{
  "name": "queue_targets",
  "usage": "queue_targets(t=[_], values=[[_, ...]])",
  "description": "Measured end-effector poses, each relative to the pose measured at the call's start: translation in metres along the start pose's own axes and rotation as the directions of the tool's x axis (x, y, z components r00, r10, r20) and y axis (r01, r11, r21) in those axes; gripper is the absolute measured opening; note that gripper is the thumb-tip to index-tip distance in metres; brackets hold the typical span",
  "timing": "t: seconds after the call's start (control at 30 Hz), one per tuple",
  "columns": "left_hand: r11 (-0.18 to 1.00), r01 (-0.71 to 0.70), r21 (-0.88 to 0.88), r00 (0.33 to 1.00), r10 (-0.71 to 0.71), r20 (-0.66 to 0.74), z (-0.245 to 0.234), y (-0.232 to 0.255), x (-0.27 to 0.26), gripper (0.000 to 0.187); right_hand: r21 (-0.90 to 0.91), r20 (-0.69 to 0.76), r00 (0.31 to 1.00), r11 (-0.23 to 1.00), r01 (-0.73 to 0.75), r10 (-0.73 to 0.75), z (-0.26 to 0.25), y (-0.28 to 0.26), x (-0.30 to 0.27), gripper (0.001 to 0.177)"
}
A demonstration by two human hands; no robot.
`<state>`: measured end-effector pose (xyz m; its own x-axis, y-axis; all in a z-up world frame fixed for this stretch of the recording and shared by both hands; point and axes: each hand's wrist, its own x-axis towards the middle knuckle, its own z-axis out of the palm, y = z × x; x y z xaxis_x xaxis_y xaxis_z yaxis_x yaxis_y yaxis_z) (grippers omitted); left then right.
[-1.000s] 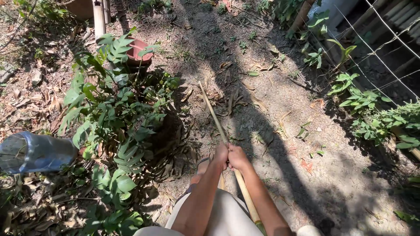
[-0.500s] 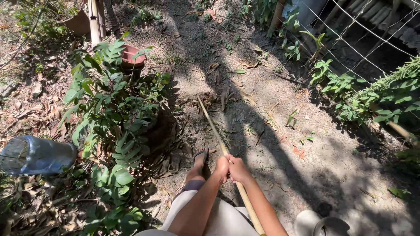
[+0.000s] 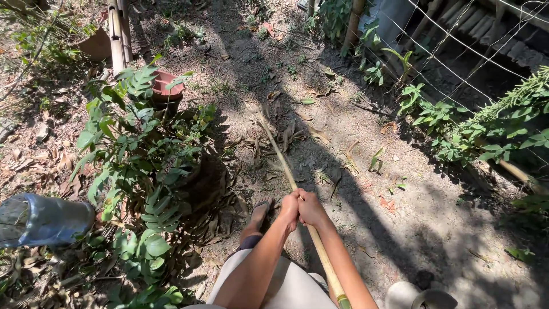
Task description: The person uses a long-handled rake to gather dry leaves and debris on a dirt path in a garden. They repeatedly pull the rake toward themselves to consolidate the leaves into a small pile near potted plants.
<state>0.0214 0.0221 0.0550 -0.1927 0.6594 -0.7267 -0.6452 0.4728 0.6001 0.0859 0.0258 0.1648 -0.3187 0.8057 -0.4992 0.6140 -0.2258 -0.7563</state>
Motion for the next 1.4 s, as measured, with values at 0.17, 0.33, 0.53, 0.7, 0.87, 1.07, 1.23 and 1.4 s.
queue_targets(t=[0.17,0.33,0.53,0.7,0.87,1.07,1.23,1.4], values=[[0.997,0.038,-0.074,0.998,-0.033,0.062,0.022,0.037,0.046,0.04,0.022,-0.008,1.0,0.999,-0.024,0.024,-0.017,-0.03,0.059,0.054],[0.985,0.088,-0.147,0.994,-0.076,0.083,0.051,0.106,0.118,0.037,0.044,-0.024,0.997,0.996,-0.073,0.074,-0.042,-0.071,0.146,0.054],[0.986,0.119,-0.117,0.99,-0.109,0.089,0.087,0.191,0.237,0.033,0.051,-0.02,0.992,0.991,-0.127,0.128,-0.071,-0.127,0.267,0.054],[0.999,0.037,-0.031,0.995,-0.034,0.091,0.094,0.248,0.29,0.041,0.062,0.001,0.986,0.984,-0.168,0.168,-0.077,-0.156,0.351,0.054],[0.987,0.146,-0.074,0.987,-0.14,0.077,0.091,0.245,0.311,0.043,0.073,0.009,0.981,0.978,-0.195,0.195,-0.071,-0.154,0.37,0.054],[0.977,0.199,-0.071,0.98,-0.199,0.014,0.074,0.205,0.289,0.045,0.073,-0.017,0.981,0.979,-0.192,0.194,-0.052,-0.143,0.332,0.054],[0.975,0.199,-0.102,0.98,-0.201,-0.012,0.064,0.175,0.236,0.043,0.074,-0.039,0.985,0.984,-0.164,0.168,-0.038,-0.124,0.277,0.054],[0.959,0.281,-0.032,0.959,-0.28,0.043,0.036,0.117,0.215,0.041,0.09,-0.083,0.989,0.989,-0.117,0.125,-0.027,-0.104,0.22,0.054]])
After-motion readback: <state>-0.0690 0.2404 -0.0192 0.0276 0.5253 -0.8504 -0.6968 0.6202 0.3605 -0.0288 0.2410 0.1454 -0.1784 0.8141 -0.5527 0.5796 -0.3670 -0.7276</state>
